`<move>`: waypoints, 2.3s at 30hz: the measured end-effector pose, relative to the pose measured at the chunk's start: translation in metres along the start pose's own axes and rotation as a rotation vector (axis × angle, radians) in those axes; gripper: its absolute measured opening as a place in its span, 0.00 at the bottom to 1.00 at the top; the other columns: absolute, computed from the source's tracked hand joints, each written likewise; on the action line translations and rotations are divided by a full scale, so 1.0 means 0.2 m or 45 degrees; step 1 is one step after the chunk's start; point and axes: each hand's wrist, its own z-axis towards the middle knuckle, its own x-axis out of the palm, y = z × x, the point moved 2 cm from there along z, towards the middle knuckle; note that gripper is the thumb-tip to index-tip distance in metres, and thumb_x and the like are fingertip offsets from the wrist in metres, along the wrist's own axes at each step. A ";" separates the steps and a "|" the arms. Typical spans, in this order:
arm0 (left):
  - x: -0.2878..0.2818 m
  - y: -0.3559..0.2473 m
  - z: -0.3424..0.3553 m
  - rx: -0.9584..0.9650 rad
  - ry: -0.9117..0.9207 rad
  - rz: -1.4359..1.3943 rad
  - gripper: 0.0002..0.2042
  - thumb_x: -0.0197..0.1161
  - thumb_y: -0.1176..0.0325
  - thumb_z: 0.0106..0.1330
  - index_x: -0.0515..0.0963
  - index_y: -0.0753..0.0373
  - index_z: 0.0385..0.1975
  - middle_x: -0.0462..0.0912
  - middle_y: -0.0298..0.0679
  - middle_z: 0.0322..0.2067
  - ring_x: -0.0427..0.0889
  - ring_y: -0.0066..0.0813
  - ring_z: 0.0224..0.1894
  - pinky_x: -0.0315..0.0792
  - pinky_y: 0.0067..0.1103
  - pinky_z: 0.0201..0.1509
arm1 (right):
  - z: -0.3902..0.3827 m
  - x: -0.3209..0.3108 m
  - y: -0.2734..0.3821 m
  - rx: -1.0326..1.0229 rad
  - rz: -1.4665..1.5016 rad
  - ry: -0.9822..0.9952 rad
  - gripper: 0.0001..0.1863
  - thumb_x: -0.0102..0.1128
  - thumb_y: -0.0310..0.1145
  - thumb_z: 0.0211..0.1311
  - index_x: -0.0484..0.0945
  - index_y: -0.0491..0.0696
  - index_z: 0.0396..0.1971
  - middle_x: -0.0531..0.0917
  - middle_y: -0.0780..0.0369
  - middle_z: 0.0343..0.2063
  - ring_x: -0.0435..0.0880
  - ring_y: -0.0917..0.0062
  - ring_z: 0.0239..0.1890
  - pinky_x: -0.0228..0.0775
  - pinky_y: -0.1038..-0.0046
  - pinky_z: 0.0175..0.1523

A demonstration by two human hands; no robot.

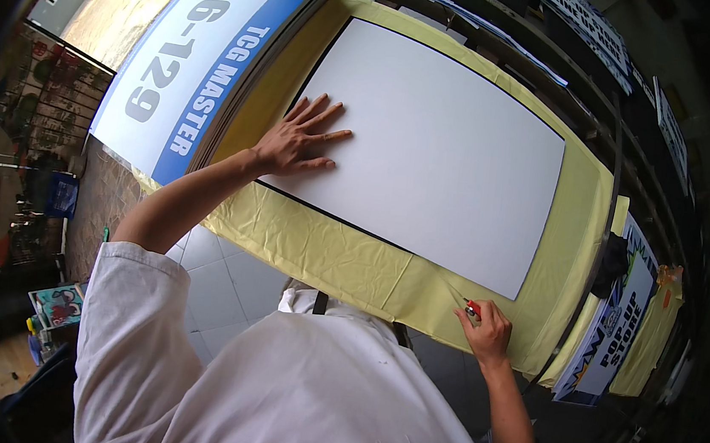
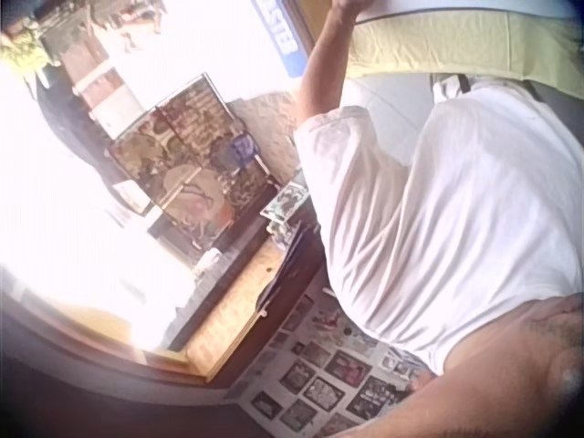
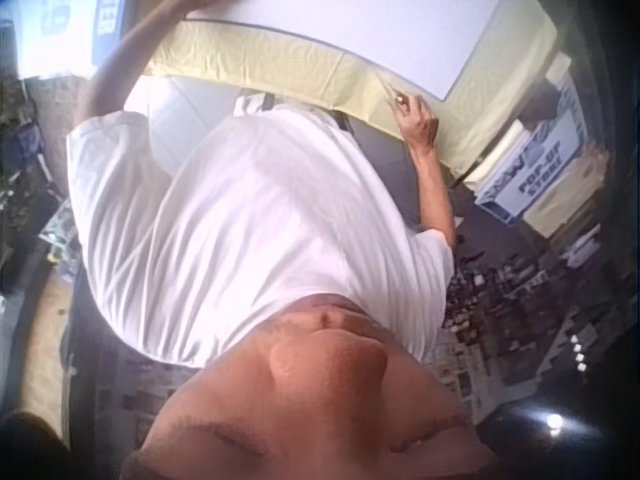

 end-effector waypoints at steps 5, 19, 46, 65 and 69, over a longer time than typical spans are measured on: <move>0.00 0.00 -0.01 -0.016 0.002 0.005 0.32 0.49 0.33 0.73 0.66 0.36 0.74 0.46 0.40 0.81 0.39 0.51 0.82 0.34 0.49 0.83 | 0.07 0.18 0.26 0.124 0.190 -0.453 0.12 0.69 0.26 0.63 0.81 0.41 0.44 0.84 0.55 0.39 0.85 0.56 0.36 0.78 0.60 0.41; 0.00 0.00 -0.02 -0.024 -0.029 -0.069 0.32 0.48 0.32 0.72 0.65 0.35 0.74 0.46 0.40 0.81 0.39 0.52 0.82 0.32 0.49 0.83 | -0.09 -0.29 0.69 0.430 1.487 0.849 0.14 0.75 0.21 0.57 0.83 0.41 0.42 0.88 0.63 0.31 0.85 0.81 0.33 0.75 0.78 0.40; -0.16 -0.03 -0.37 -1.010 -0.264 -0.481 0.22 0.70 0.52 0.63 0.83 0.58 0.53 0.85 0.43 0.42 0.85 0.46 0.47 0.79 0.37 0.51 | 0.19 -0.63 0.99 0.110 1.480 0.561 0.23 0.87 0.21 0.40 0.78 0.44 0.34 0.87 0.58 0.28 0.83 0.81 0.29 0.76 0.77 0.36; -0.07 -0.24 -0.32 -0.964 0.027 -1.113 0.12 0.69 0.70 0.62 0.81 0.71 0.41 0.90 0.46 0.30 0.91 0.33 0.30 0.81 0.27 0.41 | -0.47 -0.61 1.04 0.867 1.295 -0.270 0.29 0.84 0.17 0.34 0.76 0.44 0.39 0.81 0.63 0.28 0.82 0.81 0.31 0.76 0.77 0.38; -0.01 -0.44 -0.29 -0.860 0.036 -1.181 0.13 0.68 0.71 0.63 0.79 0.71 0.44 0.89 0.47 0.31 0.90 0.36 0.30 0.82 0.29 0.40 | -0.71 -0.61 1.10 1.120 1.143 -0.485 0.27 0.77 0.13 0.40 0.75 0.43 0.42 0.80 0.65 0.30 0.81 0.82 0.31 0.76 0.78 0.39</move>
